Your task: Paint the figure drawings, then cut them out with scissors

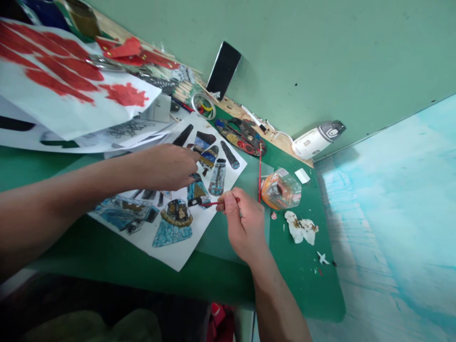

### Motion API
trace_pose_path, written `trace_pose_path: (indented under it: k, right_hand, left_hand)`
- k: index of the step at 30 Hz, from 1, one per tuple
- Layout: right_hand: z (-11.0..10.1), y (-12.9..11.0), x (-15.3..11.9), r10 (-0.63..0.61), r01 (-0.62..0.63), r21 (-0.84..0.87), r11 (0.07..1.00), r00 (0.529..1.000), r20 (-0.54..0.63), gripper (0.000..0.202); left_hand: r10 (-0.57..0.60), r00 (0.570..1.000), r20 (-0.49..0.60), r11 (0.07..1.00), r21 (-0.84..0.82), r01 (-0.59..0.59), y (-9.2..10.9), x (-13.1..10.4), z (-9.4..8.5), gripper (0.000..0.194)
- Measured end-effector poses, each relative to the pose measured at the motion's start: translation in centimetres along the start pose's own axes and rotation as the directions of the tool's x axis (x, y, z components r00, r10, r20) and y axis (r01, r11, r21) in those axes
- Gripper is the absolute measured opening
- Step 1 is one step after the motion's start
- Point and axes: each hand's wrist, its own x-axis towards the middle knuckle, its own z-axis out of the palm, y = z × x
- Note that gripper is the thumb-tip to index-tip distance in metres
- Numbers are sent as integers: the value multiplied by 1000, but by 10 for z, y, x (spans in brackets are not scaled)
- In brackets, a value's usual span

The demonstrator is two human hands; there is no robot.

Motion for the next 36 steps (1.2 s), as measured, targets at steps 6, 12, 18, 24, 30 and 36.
trace_pose_path:
  k: [6,12,18,24,30,36]
  right_hand:
    - [1,1,0,-15,15,8,1000,1000,-5,27]
    - [2,2,1,-1,2,-4,1000,999,40,28]
    - [1,3,0,-6,6,1,1000,999,51,28]
    - [2,3,-1,-29,29,28,999,1000,-12,27]
    - [2,3,1,-21,21,1,1000,999,50,27]
    - [1,2,-1,-39,40,39,998,999,-19,27]
  left_hand:
    - [-6,1000,6,1000,0,6,0,0,0,26]
    - [-8,1000,-1,1000,-3,8,0,0,0,25]
    - [-2,1000,-27,1000,-11,2,0,-1,2,24]
    - [-7,999,-40,999,-40,5,0,0,4,23]
    - [-2,999,-48,999,-41,0,0,0,4,23]
    - [-15,999,-28,999,-36,14,1,-1,2,22]
